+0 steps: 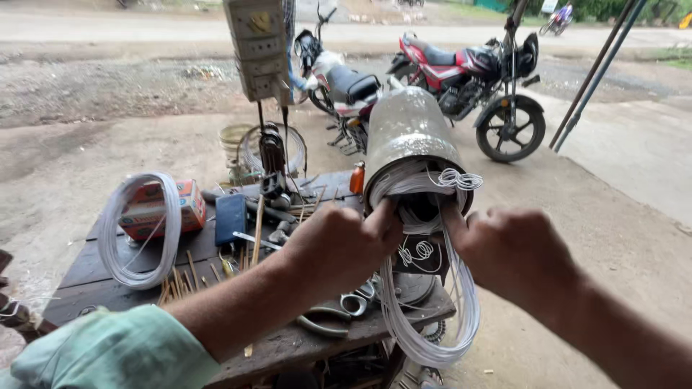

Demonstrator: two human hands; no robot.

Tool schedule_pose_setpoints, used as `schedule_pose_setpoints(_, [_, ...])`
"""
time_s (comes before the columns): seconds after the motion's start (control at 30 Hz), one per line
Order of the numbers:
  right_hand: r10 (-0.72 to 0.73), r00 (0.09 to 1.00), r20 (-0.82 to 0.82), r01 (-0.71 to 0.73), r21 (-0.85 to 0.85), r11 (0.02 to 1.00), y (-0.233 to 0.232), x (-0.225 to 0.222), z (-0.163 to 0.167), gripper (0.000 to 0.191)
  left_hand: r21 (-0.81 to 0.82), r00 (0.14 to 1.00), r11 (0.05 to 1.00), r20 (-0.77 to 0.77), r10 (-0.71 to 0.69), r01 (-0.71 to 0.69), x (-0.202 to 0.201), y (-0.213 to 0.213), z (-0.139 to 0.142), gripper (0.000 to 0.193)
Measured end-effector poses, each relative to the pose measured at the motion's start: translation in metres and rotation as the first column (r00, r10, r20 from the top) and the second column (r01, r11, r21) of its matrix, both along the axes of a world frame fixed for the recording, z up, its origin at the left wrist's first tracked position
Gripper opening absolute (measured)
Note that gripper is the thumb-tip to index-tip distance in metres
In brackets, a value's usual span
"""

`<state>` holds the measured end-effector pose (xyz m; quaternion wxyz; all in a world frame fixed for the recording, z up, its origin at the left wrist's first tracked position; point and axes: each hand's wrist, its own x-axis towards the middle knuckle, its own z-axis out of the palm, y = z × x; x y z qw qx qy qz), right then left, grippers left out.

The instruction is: The person winds white wire onto a large horizontal drum spool mounted on a workbench, feeding and guiding loops of wire from a coil by hand and rotating the drum to build up the winding. They adjust the wire bundle inside the drum, use a wooden stick to help pack the wire, and finally pick up pliers to work on the wound wire.

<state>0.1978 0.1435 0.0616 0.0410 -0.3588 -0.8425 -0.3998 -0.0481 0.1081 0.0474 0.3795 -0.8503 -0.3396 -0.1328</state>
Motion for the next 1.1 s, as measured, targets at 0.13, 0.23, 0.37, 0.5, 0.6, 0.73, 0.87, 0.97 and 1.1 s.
schedule_pose_setpoints(0.13, [0.016,0.998,-0.054,-0.015,0.012,1.000,-0.013,-0.004,-0.007,0.041,0.003,0.998,0.999,0.033,-0.052,0.051,-0.007,-0.021,-0.001,0.028])
schedule_pose_setpoints(0.23, [-0.023,1.000,0.014,0.023,-0.017,1.000,-0.010,-0.009,-0.005,0.036,-0.050,0.991,0.995,0.102,-0.085,0.091,-0.012,-0.019,-0.001,0.029])
schedule_pose_setpoints(0.37, [-0.150,0.976,0.156,0.160,-0.052,0.986,0.007,-0.006,-0.005,0.030,0.052,0.994,0.995,0.068,-0.090,0.087,-0.012,-0.007,-0.005,0.033])
schedule_pose_setpoints(0.5, [-0.142,0.961,0.236,0.154,-0.036,0.987,0.036,-0.005,-0.004,0.008,-0.080,0.994,0.991,0.050,-0.101,0.105,-0.013,0.011,-0.005,0.027])
schedule_pose_setpoints(0.6, [-0.168,0.966,0.196,0.180,-0.046,0.983,0.039,-0.005,-0.004,0.023,-0.130,0.990,0.985,0.098,-0.101,0.113,-0.017,0.013,-0.006,0.024])
schedule_pose_setpoints(0.73, [-0.092,0.995,0.035,0.089,0.087,0.992,0.006,-0.002,-0.018,0.048,0.031,0.972,0.982,0.139,-0.190,0.188,-0.023,0.005,-0.012,0.027])
schedule_pose_setpoints(0.87, [-0.027,0.992,-0.126,0.034,0.054,0.998,-0.013,-0.004,-0.026,0.062,0.081,0.967,0.981,0.168,-0.189,0.177,-0.021,0.004,-0.016,0.032])
schedule_pose_setpoints(0.97, [0.032,0.988,-0.150,-0.030,0.017,0.999,-0.014,-0.007,-0.020,0.063,0.111,0.966,0.978,0.169,-0.196,0.179,-0.017,0.006,-0.018,0.032])
schedule_pose_setpoints(1.1, [-0.036,0.999,0.019,0.036,0.026,0.999,-0.012,-0.009,-0.009,0.062,0.054,0.972,0.983,0.146,-0.182,0.176,-0.018,0.006,-0.018,0.029])
